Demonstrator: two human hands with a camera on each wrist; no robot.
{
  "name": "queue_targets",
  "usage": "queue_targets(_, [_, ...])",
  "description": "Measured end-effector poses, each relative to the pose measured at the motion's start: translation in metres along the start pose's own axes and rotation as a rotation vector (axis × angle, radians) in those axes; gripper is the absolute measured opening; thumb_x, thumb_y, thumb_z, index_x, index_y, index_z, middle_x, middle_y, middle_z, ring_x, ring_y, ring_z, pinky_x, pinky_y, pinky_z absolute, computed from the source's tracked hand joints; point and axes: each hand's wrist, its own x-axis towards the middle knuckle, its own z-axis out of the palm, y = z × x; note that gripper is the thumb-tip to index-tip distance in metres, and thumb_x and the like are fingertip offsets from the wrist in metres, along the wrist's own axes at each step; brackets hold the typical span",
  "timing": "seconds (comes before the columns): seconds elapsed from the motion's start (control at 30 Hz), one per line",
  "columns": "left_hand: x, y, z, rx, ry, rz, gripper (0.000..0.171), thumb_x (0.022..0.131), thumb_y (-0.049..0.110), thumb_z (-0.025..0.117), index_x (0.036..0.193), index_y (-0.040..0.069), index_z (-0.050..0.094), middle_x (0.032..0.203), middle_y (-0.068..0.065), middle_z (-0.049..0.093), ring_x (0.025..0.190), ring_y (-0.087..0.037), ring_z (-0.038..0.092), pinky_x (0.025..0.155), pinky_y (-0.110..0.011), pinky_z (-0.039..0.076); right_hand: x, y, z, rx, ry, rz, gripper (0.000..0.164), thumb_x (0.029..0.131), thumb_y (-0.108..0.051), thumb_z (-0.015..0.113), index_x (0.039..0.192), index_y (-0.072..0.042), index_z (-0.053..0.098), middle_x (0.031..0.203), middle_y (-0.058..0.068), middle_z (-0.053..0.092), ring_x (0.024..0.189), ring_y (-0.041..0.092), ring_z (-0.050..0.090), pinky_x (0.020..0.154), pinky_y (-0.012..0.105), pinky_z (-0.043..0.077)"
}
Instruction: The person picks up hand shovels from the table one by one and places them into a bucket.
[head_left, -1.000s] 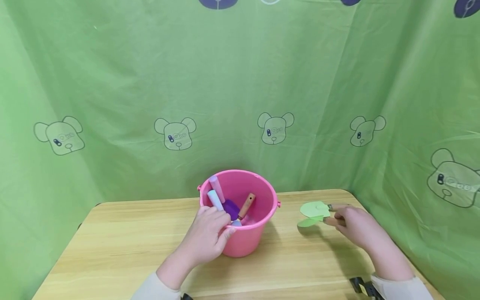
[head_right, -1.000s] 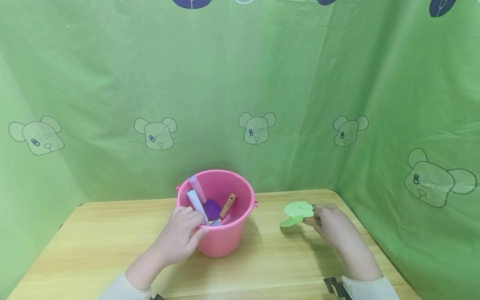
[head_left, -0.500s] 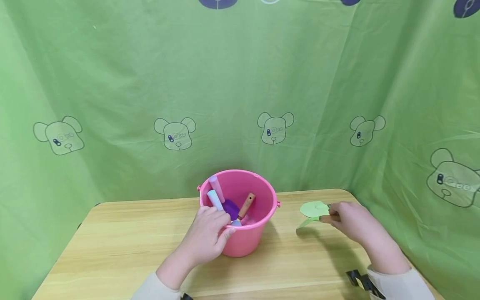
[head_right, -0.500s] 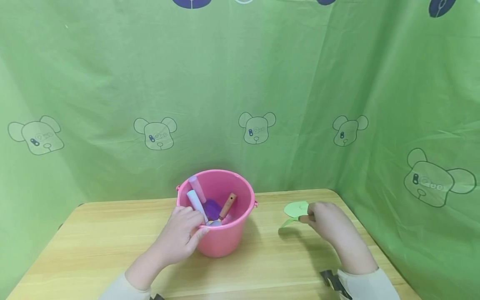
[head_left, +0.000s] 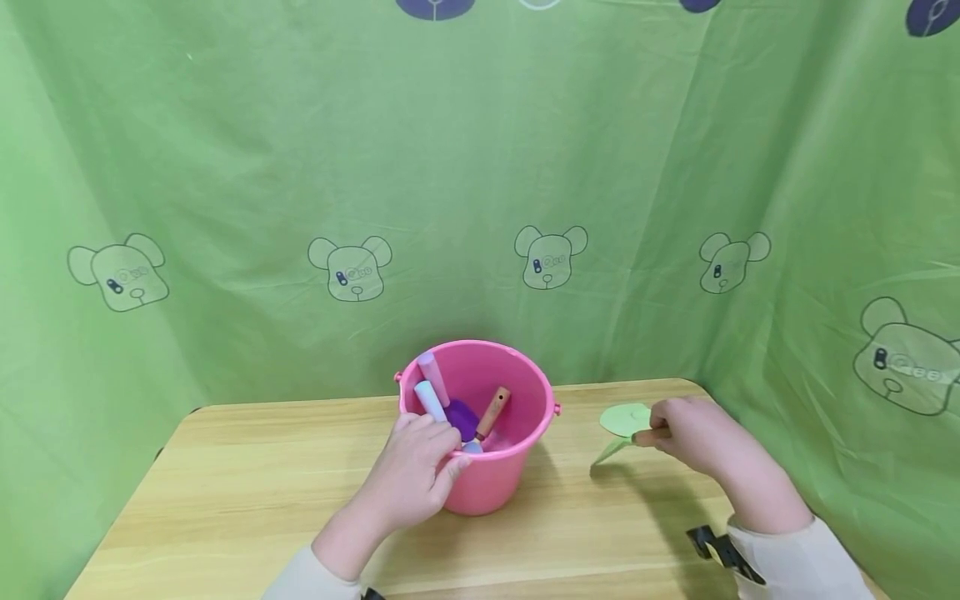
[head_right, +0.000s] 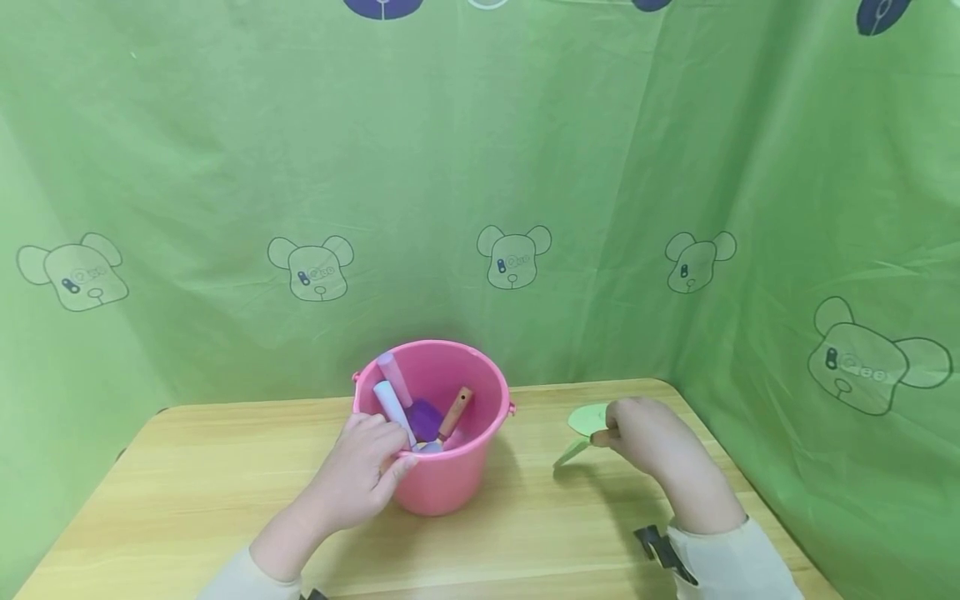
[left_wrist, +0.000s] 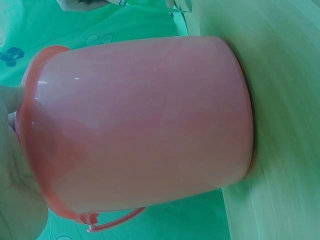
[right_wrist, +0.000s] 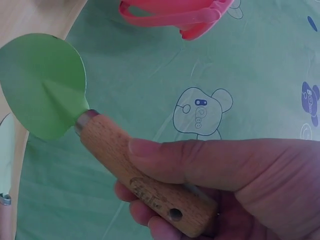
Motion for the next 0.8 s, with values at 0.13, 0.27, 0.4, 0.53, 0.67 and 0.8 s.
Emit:
queue_targets(0.13, [0.000, 0.000, 0.000, -0.002, -0.001, -0.007, 0.020, 0.092, 0.036, 0.049, 0.078, 0.022, 0.048, 0.070, 0.013, 0.039, 0.073, -0.008, 0.039, 0.078, -0.031, 0.029, 0.002, -0.003, -0.003, 0.003, -0.022, -0.022, 0.041, 0.075, -0.028, 0.075, 0.054, -0.018, 0.041, 0.052, -0.010, 0.030, 0.049, 0.005, 0.027, 0.049, 0.022, 0.026])
queue_targets(0.27, [0.000, 0.001, 0.000, -0.008, -0.005, -0.011, 0.020, 0.092, 0.036, 0.049, 0.078, 0.022, 0.048, 0.070, 0.013, 0.040, 0.073, -0.008, 0.039, 0.078, -0.031, 0.029, 0.004, -0.006, -0.006, 0.001, -0.040, -0.034, 0.048, 0.074, -0.029, 0.075, 0.054, -0.019, 0.033, 0.054, -0.010, 0.022, 0.050, 0.005, 0.021, 0.049, 0.021, 0.022])
queue_targets(0.4, [0.000, 0.001, 0.000, -0.008, 0.002, -0.007, 0.020, 0.092, 0.036, 0.049, 0.078, 0.022, 0.048, 0.070, 0.014, 0.040, 0.073, -0.008, 0.039, 0.078, -0.031, 0.029, 0.006, -0.010, -0.009, -0.013, -0.062, -0.037, 0.053, 0.072, -0.032, 0.076, 0.055, -0.020, 0.027, 0.055, -0.009, 0.018, 0.051, 0.006, 0.019, 0.049, 0.022, 0.020])
queue_targets(0.53, [0.000, 0.001, 0.000, -0.006, 0.007, 0.002, 0.020, 0.092, 0.036, 0.049, 0.078, 0.022, 0.048, 0.070, 0.014, 0.039, 0.072, -0.008, 0.039, 0.077, -0.031, 0.029, 0.008, -0.013, -0.011, -0.034, -0.073, -0.042, 0.052, 0.071, -0.033, 0.076, 0.055, -0.019, 0.029, 0.055, -0.009, 0.019, 0.051, 0.006, 0.019, 0.050, 0.022, 0.020])
queue_targets(0.67, [0.000, 0.000, 0.001, -0.006, 0.004, 0.004, 0.021, 0.092, 0.037, 0.048, 0.078, 0.023, 0.047, 0.070, 0.014, 0.039, 0.072, -0.008, 0.038, 0.077, -0.031, 0.029, 0.010, -0.017, -0.014, -0.048, -0.082, -0.035, 0.052, 0.071, -0.033, 0.077, 0.054, -0.020, 0.029, 0.056, -0.009, 0.019, 0.052, 0.007, 0.020, 0.050, 0.023, 0.019])
queue_targets(0.8, [0.000, 0.000, 0.001, -0.004, 0.001, 0.001, 0.021, 0.093, 0.038, 0.047, 0.078, 0.023, 0.047, 0.069, 0.014, 0.039, 0.072, -0.008, 0.038, 0.077, -0.031, 0.028, 0.011, -0.020, -0.015, -0.064, -0.094, -0.035, 0.049, 0.070, -0.034, 0.077, 0.054, -0.020, 0.033, 0.055, -0.009, 0.021, 0.052, 0.007, 0.021, 0.050, 0.023, 0.020])
